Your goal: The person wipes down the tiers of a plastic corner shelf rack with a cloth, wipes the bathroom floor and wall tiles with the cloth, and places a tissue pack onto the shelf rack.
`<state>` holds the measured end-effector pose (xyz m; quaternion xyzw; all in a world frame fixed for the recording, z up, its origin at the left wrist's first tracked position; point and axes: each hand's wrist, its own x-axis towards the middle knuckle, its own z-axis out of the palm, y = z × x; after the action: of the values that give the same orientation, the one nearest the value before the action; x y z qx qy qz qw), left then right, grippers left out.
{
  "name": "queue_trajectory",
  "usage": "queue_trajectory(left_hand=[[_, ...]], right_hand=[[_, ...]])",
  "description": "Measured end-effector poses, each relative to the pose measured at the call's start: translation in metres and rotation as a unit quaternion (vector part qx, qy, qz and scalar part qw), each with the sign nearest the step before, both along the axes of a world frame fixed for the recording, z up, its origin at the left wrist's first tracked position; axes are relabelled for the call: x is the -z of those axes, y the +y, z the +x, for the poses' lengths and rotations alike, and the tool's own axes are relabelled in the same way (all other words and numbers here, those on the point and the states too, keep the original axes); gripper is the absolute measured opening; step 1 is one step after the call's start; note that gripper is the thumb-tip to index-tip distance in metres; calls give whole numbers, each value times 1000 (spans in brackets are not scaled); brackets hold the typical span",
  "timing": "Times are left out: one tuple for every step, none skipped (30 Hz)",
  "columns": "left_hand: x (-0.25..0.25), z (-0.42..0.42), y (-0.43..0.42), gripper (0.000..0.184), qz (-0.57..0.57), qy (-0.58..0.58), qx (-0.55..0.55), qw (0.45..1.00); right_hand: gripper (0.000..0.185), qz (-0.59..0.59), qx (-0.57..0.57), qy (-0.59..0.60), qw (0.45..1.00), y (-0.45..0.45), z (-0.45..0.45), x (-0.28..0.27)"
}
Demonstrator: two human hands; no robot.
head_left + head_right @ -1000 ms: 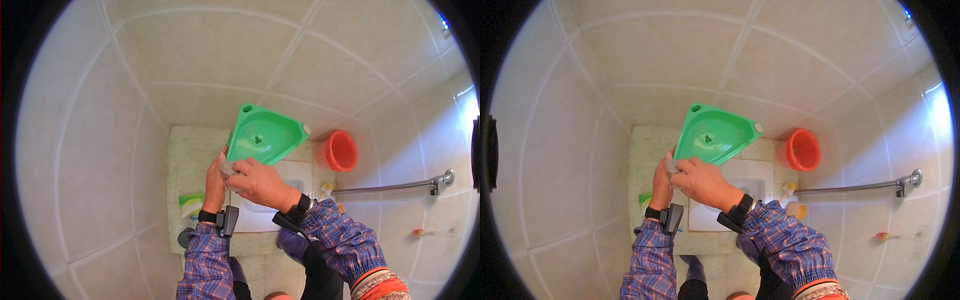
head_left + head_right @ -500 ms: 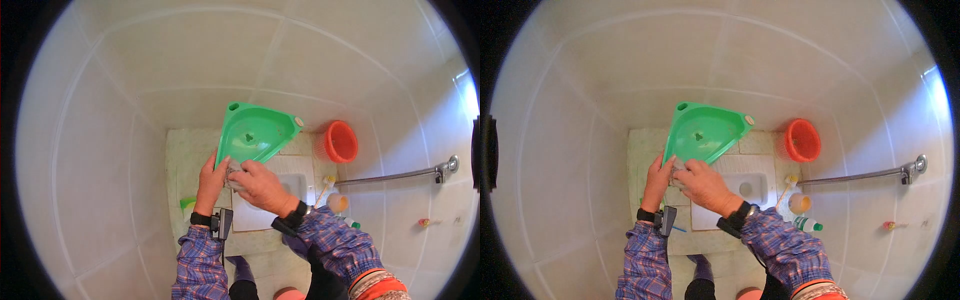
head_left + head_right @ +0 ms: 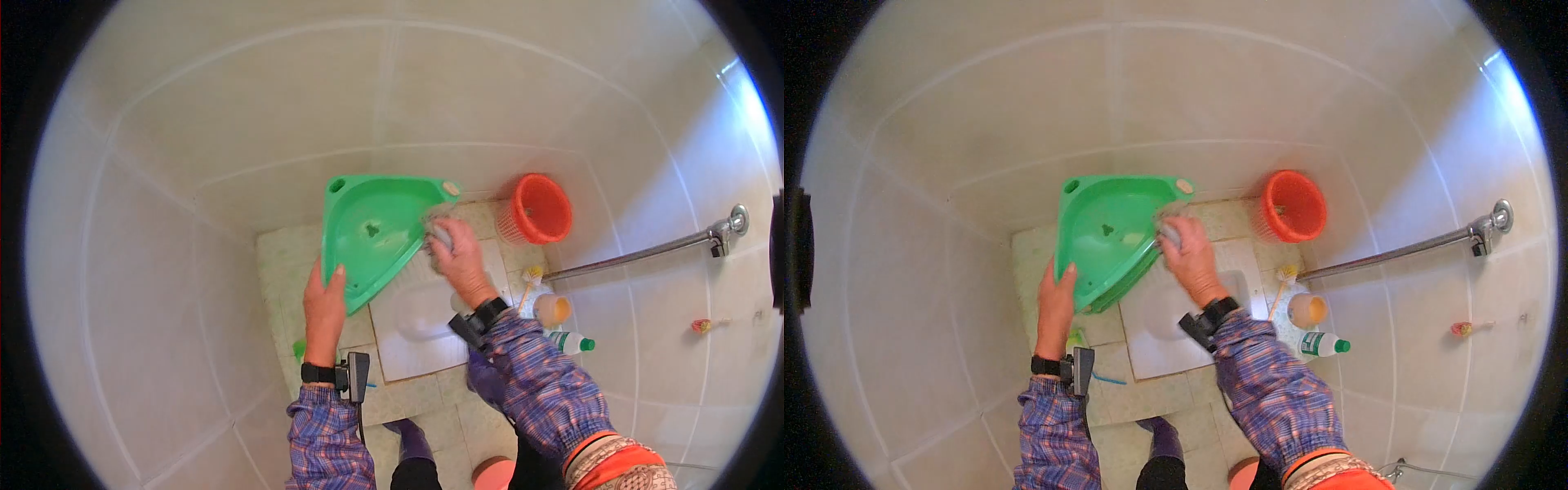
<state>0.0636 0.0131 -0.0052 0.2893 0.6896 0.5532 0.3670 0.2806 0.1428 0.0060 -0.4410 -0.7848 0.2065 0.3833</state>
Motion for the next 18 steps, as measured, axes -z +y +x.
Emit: queue_trajectory(left_hand=[[-8, 0, 3, 40, -4, 5, 0, 1000], [-13, 1, 6, 40, -7, 9, -1, 1000], [-11, 1, 7, 40, -3, 9, 2, 1000], [-8, -1, 6, 39, 0, 10, 3, 1000], [-7, -2, 6, 39, 4, 11, 4, 1000], [-10, -2, 6, 38, 2, 29, 6, 1000], [-13, -8, 7, 38, -2, 55, 8, 998], [-13, -10, 6, 37, -8, 73, 10, 997], [-10, -11, 6, 36, -9, 73, 3, 997], [-4, -9, 4, 36, -13, 69, -4, 998], [-1, -7, 5, 35, -14, 66, -11, 998], [-4, -6, 5, 35, -17, 56, -3, 998], [-10, -8, 5, 35, -21, 47, 4, 999], [-12, -8, 2, 35, -29, 36, 11, 999], [-9, -7, 2, 35, -26, 27, 7, 999], [-10, -7, 4, 36, -18, 22, 4, 1000], [-12, -8, 8, 36, -10, 18, 0, 1000], [-11, -11, 10, 36, -11, 35, -2, 999]], right_hand=[[27, -14, 8, 10, 1000, -4, -10, 6], [27, -27, -12, 17, 999, -10, -16, 5], [27, -43, -33, 23, 998, -22, -20, 2], [27, -42, -69, 18, 997, -40, -26, 2], [27, -39, -104, 13, 994, -55, -27, 2], [27, -79, -144, 20, 986, -64, -25, -2], [28, -119, -184, 34, 975, -70, -29, -3], [28, -161, -224, 41, 960, -73, -30, -3], [29, -106, -196, 24, 975, -63, -24, 6], [29, -74, -123, 50, 988, -51, -19, 10], [29, -40, -49, 76, 995, -33, -14, 12], [29, -39, 3, 88, 995, -12, -9, 8], [29, -40, 56, 99, 993, 5, -9, 7], [29, -67, 47, 117, 990, 13, -11, 9], [29, -90, 36, 135, 986, 20, -12, 10], [29, -109, 25, 157, 981, 25, -15, 10], [28, -85, 15, 125, 988, 22, -18, 11], [27, -59, 7, 93, 994, 13, -22, 12]])
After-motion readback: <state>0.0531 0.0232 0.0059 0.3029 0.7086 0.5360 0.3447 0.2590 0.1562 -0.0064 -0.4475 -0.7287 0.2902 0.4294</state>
